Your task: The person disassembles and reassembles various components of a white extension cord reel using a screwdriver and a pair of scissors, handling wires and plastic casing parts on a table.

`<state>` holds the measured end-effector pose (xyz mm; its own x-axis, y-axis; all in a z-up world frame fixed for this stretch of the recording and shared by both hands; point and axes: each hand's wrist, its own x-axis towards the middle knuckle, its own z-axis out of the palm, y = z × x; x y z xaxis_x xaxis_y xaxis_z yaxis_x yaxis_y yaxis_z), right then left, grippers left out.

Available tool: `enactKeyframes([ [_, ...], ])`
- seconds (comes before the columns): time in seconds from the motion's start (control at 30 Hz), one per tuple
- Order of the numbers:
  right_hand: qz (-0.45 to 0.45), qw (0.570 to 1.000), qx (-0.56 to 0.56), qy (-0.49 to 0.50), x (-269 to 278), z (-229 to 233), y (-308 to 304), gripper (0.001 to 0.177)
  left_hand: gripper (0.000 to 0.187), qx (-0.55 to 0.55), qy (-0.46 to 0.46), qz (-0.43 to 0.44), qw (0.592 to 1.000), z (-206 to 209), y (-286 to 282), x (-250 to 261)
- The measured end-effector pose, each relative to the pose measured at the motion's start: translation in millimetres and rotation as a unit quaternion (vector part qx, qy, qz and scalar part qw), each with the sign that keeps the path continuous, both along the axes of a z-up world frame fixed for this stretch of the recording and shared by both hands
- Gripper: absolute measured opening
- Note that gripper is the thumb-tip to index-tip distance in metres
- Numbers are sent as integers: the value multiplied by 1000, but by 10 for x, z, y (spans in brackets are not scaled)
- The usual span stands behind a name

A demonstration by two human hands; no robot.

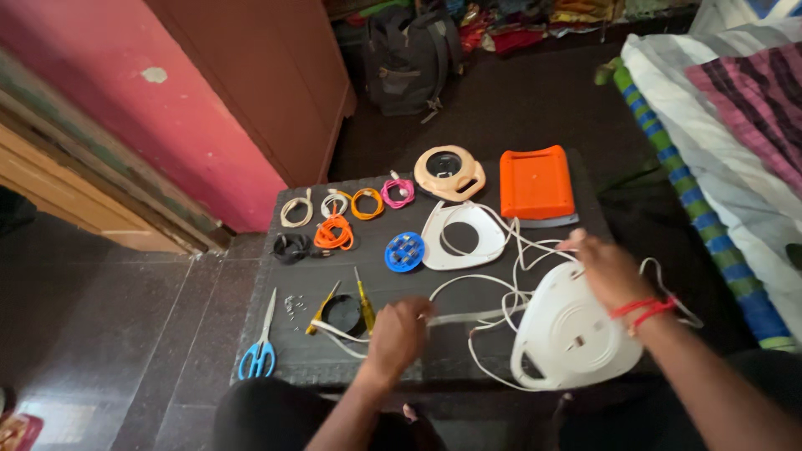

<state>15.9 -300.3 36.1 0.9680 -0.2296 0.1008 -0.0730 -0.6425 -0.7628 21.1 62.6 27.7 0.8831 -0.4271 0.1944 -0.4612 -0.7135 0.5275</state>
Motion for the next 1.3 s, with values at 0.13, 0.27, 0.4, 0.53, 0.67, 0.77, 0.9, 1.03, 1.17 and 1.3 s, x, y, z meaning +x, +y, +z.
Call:
enactKeyframes([
  [0.13, -23, 983, 12, 182, -90, -30, 421, 68, 40, -146, -31, -91, 984, 220, -335, -232],
  [0.27, 56, 993, 47, 96, -72, -138, 694, 68, 42, -250, 184, -180, 934, 432, -595, -362],
  [0.4, 84, 988, 85, 103, -173, -132, 866, 65, 37, -237, 297, -99, 920, 315, -805, -505],
  [0.53, 45, 993, 68, 82, -274, 135, 976, 49, 29, -343, 302, -71, 887, 113, -868, -520],
  [0.67, 54, 994, -90, 12, -447, 388, 1081, 57, 30, -378, 298, 29, 876, 112, -887, -519],
  [0.77, 135, 973, -162, -98, -593, 478, 1093, 57, 30, -427, 320, 37, 845, 107, -885, -498],
  [0.9, 276, 949, -151, -34, -631, 490, 1070, 80, 28, -437, 341, 74, 829, -43, -884, -428],
  [1.03, 270, 954, -133, -11, -726, 383, 1218, 99, 23, -541, 424, 56, 724, -191, -910, -404],
  [1.17, 236, 959, -155, -8, -692, 328, 1293, 88, 22, -577, 431, 34, 693, -291, -923, -399],
  [1.3, 211, 953, -215, 30, -636, 297, 1253, 83, 21, -406, 299, 70, 861, -316, -850, -387],
])
